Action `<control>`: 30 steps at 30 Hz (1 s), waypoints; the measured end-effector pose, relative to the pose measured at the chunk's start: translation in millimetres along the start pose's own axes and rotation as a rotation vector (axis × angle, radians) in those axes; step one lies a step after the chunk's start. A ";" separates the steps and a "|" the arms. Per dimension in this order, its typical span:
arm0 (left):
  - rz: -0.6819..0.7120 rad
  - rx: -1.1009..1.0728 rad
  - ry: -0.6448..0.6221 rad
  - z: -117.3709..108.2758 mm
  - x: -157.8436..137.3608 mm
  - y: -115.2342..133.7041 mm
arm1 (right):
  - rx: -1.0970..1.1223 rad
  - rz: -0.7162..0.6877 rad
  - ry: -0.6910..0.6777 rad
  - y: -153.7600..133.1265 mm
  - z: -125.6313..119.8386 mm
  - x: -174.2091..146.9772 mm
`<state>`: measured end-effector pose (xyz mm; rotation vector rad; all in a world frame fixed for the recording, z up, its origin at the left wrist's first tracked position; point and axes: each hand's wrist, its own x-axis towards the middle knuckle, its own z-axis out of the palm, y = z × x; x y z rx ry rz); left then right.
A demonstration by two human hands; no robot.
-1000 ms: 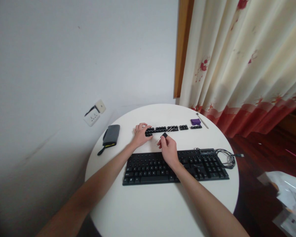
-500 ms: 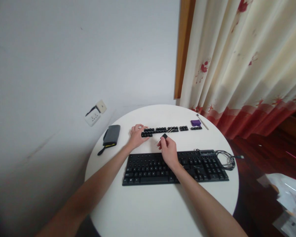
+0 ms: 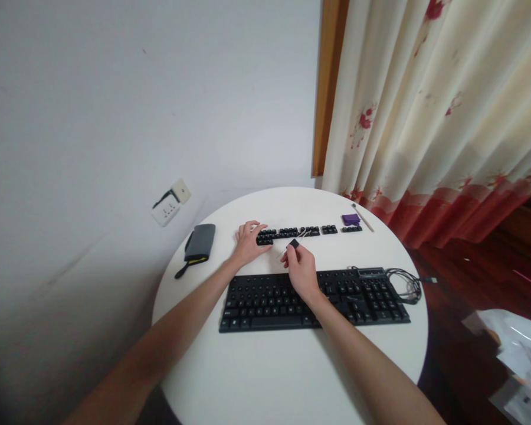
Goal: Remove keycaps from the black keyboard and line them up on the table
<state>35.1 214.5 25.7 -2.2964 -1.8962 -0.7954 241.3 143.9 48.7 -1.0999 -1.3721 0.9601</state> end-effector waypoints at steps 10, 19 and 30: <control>-0.008 0.018 -0.001 2.5 2.9 0.3 | 0.000 -0.003 -0.005 -0.6 -0.1 -0.6; 0.017 0.019 0.034 7.7 5.0 2.1 | -0.014 0.003 -0.010 3.9 2.0 0.1; -0.009 -0.045 0.147 -12.0 7.7 -7.0 | 0.015 0.009 -0.011 3.9 -2.6 3.7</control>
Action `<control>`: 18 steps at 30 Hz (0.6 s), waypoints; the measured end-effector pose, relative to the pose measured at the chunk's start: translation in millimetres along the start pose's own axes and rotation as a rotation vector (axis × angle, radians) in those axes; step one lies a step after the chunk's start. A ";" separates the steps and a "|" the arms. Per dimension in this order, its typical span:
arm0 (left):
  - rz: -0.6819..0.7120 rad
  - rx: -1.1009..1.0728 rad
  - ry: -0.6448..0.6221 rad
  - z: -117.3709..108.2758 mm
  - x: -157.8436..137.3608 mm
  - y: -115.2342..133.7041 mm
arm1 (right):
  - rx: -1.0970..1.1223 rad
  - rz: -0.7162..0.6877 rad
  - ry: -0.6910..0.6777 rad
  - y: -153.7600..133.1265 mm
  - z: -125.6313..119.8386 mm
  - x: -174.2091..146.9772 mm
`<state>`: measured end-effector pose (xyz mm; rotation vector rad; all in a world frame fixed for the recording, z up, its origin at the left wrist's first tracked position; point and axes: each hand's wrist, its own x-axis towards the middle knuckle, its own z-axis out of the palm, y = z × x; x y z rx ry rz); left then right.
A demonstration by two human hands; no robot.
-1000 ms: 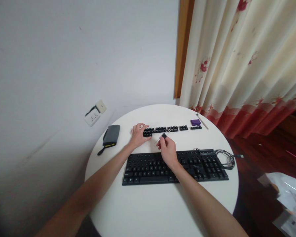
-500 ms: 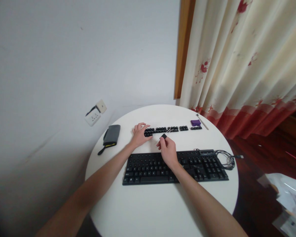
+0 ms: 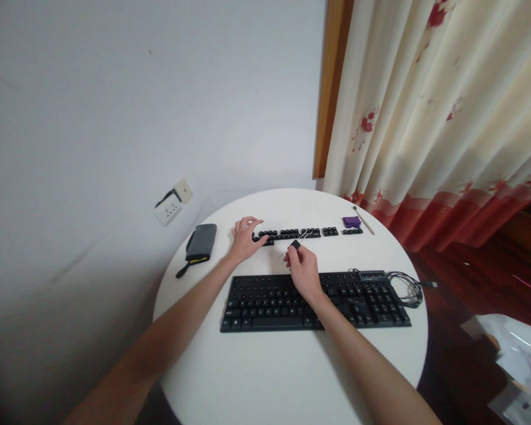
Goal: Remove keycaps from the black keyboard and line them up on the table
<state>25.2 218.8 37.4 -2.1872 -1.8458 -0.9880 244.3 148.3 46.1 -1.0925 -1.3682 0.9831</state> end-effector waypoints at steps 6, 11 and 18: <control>0.015 -0.283 0.032 -47.3 14.8 -10.1 | 0.029 -0.010 -0.063 -3.0 -5.8 5.4; -0.061 -0.436 -0.182 -68.5 -1.0 21.0 | -0.006 -0.011 -0.106 -1.4 -7.3 7.2; 0.109 -0.536 -0.682 -60.7 -42.3 38.1 | -0.132 -0.109 -0.392 -13.0 -8.6 -2.1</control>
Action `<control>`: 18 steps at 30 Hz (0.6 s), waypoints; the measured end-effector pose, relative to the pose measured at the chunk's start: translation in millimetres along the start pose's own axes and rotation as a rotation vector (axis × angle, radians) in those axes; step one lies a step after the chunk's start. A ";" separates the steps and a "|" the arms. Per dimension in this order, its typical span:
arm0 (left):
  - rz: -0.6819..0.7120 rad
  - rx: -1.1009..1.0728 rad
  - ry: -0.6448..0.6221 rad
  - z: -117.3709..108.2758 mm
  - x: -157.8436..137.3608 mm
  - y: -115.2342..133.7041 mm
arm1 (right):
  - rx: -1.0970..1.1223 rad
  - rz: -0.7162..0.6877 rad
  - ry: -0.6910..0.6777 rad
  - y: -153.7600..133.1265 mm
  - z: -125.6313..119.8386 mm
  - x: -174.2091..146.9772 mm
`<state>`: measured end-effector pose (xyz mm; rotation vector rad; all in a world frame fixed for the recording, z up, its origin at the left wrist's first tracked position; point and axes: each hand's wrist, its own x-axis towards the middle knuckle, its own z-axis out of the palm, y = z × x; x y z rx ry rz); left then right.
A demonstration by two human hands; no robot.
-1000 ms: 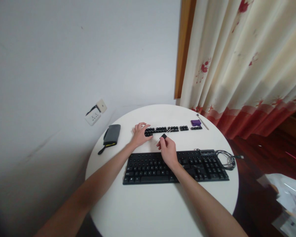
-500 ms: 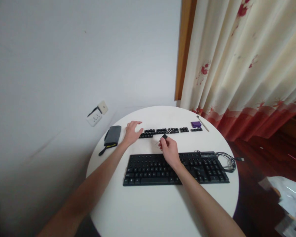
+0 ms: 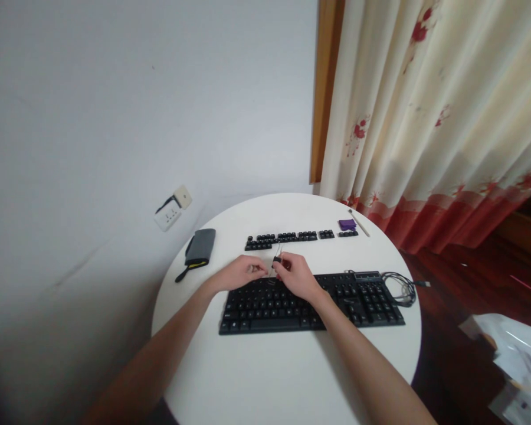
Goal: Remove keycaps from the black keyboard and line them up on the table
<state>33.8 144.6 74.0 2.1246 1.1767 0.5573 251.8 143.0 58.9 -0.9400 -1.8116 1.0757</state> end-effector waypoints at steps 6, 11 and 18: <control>0.076 0.008 -0.251 -1.5 -4.5 -5.0 | -0.100 -0.081 -0.177 -11.7 1.1 -8.0; 0.130 0.015 -0.269 3.8 -2.7 -10.4 | -0.069 -0.098 -0.239 -12.0 -0.8 -8.8; 0.142 0.059 -0.288 7.8 -2.0 -7.9 | -0.087 -0.135 -0.387 -10.7 -3.2 -12.1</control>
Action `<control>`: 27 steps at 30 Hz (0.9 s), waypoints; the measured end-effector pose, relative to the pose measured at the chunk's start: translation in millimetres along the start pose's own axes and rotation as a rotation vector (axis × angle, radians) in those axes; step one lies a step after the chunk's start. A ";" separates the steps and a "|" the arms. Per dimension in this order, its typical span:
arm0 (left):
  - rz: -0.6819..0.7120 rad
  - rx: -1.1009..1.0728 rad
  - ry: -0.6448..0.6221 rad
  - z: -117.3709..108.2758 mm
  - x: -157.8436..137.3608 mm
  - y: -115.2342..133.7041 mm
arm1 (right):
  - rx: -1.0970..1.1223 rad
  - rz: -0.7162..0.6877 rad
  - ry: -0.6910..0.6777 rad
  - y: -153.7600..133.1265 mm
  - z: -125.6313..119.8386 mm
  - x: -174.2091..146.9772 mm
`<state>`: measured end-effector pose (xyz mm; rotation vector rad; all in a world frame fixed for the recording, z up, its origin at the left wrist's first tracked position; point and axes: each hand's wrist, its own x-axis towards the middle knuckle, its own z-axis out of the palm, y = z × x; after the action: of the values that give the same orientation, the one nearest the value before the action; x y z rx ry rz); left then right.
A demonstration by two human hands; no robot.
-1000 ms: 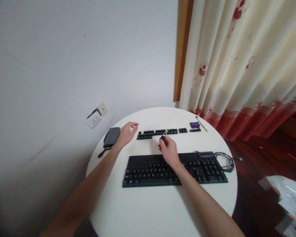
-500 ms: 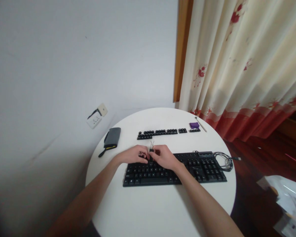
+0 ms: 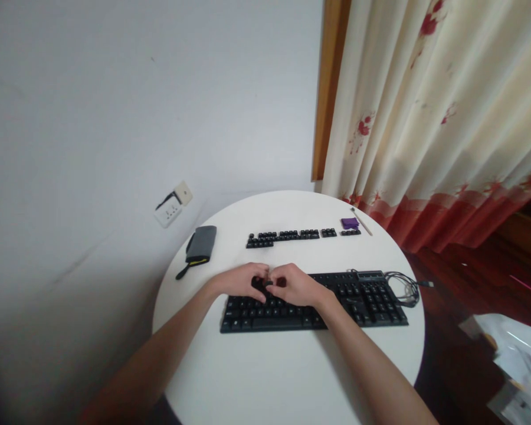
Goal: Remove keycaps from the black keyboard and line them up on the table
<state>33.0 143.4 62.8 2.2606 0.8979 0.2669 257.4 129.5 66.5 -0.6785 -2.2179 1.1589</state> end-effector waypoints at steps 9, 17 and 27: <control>0.014 0.002 0.023 6.8 7.6 14.5 | -0.234 -0.018 0.075 -4.6 0.5 2.5; 0.000 -0.016 0.038 5.3 6.5 16.7 | -0.090 0.051 0.162 7.6 8.7 7.2; -0.050 0.021 0.348 6.1 11.6 24.7 | -0.083 0.181 0.513 12.5 9.9 13.2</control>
<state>57.2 134.9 73.9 2.2448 1.1358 0.6454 243.5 138.7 54.1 -1.0929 -1.8013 0.8537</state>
